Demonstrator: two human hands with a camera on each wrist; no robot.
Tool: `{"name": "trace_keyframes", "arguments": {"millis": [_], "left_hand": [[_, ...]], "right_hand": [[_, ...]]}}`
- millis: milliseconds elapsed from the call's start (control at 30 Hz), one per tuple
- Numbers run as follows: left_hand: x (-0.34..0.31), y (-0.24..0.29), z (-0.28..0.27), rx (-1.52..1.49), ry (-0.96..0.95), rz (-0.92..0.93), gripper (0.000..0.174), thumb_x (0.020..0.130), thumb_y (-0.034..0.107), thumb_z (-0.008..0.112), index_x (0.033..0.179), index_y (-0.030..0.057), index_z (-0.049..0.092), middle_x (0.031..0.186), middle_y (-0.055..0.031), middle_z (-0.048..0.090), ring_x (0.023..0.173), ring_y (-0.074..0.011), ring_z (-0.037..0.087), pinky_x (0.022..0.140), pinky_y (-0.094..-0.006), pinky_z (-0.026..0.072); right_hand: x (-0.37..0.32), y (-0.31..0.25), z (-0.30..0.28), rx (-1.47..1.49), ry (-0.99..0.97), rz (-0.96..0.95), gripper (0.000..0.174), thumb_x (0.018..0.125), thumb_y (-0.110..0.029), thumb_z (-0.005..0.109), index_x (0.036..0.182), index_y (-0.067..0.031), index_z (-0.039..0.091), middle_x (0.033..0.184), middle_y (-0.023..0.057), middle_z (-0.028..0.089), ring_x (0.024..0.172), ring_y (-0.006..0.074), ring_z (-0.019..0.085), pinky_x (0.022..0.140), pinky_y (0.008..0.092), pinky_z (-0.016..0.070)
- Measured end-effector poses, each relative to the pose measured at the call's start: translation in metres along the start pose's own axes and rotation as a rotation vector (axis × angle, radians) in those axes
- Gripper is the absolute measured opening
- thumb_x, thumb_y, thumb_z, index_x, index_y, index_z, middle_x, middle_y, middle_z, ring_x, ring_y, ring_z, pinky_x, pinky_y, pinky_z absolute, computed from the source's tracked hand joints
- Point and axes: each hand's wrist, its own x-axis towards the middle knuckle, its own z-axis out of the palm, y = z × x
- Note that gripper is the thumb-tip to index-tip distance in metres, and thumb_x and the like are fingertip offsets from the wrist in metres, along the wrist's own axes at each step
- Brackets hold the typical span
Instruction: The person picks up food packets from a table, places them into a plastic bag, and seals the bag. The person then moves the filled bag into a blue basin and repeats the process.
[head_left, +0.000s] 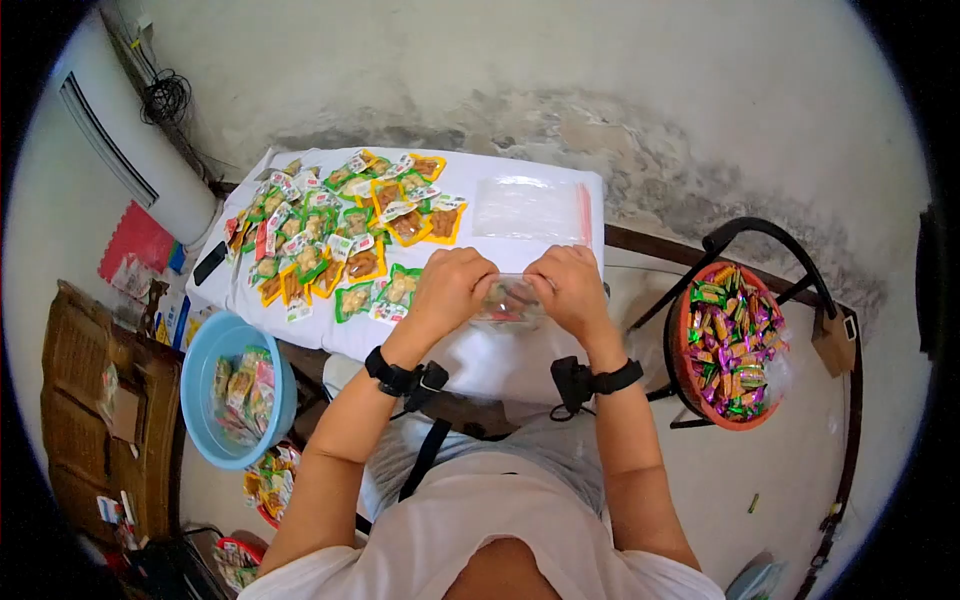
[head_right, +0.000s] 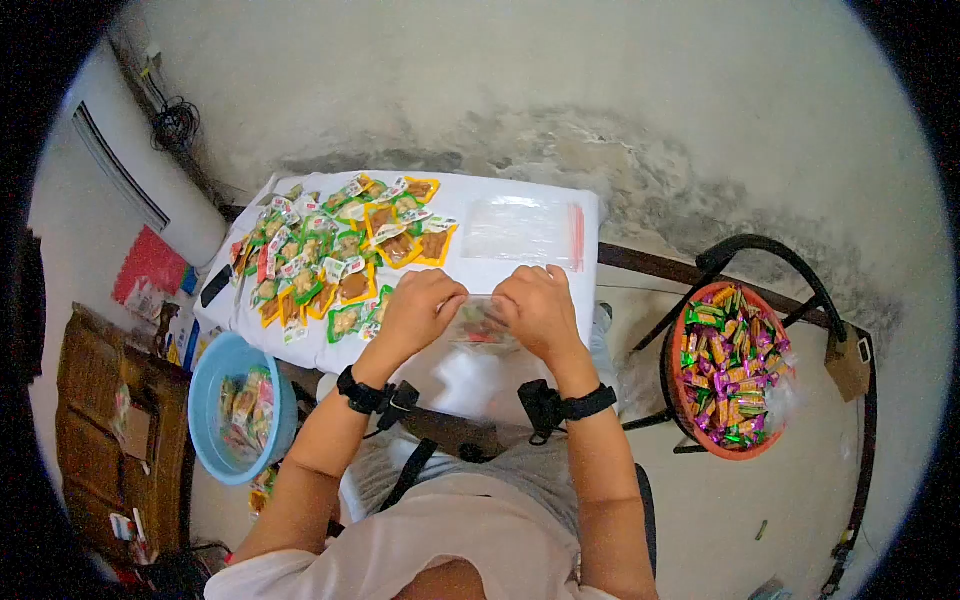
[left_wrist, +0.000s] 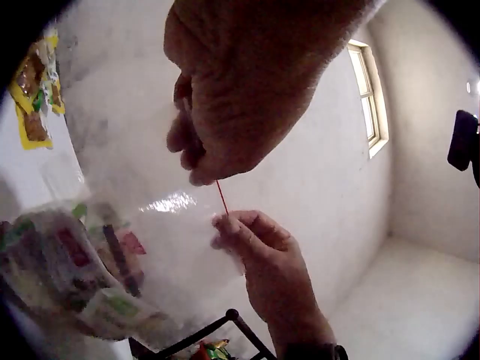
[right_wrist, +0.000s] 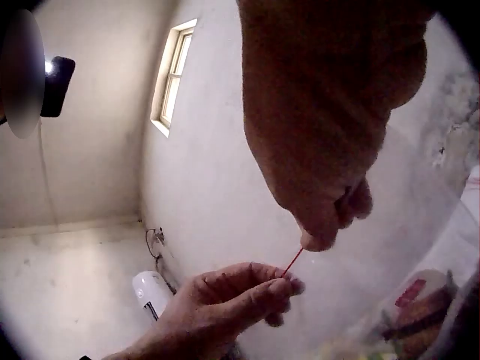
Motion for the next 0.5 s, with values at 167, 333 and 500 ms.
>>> {"name": "trace_keyframes", "arguments": {"millis": [167,333,500], "left_hand": [[-0.022,-0.023,-0.017,0.022,0.041,-0.072,0.005,0.075,0.012,0.067,0.076,0.0076,0.064,0.073,-0.0060,0.059,0.072,-0.0261,0.057,0.067,-0.0378,0.0417],[-0.035,-0.035,-0.028,0.011,0.069,-0.129,0.005,0.076,0.011,0.067,0.075,0.0075,0.065,0.071,-0.0057,0.059,0.071,-0.0258,0.057,0.067,-0.0376,0.0416],[-0.029,-0.033,-0.042,-0.025,0.131,-0.164,0.018,0.073,0.014,0.070,0.089,0.0072,0.064,0.084,-0.0083,0.061,0.081,-0.0272,0.058,0.071,-0.0372,0.0433]], "right_hand": [[0.000,-0.004,-0.001,-0.008,-0.011,0.023,0.005,0.078,-0.015,0.062,0.076,-0.0116,0.064,0.078,0.0053,0.058,0.081,0.0253,0.057,0.087,0.0442,0.0361],[0.004,-0.007,0.001,-0.001,-0.019,-0.006,0.005,0.077,-0.015,0.062,0.076,-0.0110,0.064,0.077,0.0054,0.058,0.081,0.0255,0.057,0.087,0.0436,0.0365],[0.004,-0.005,0.001,-0.016,-0.018,-0.012,0.004,0.076,-0.014,0.063,0.075,-0.0100,0.064,0.077,0.0054,0.058,0.081,0.0256,0.057,0.084,0.0427,0.0368]]}}
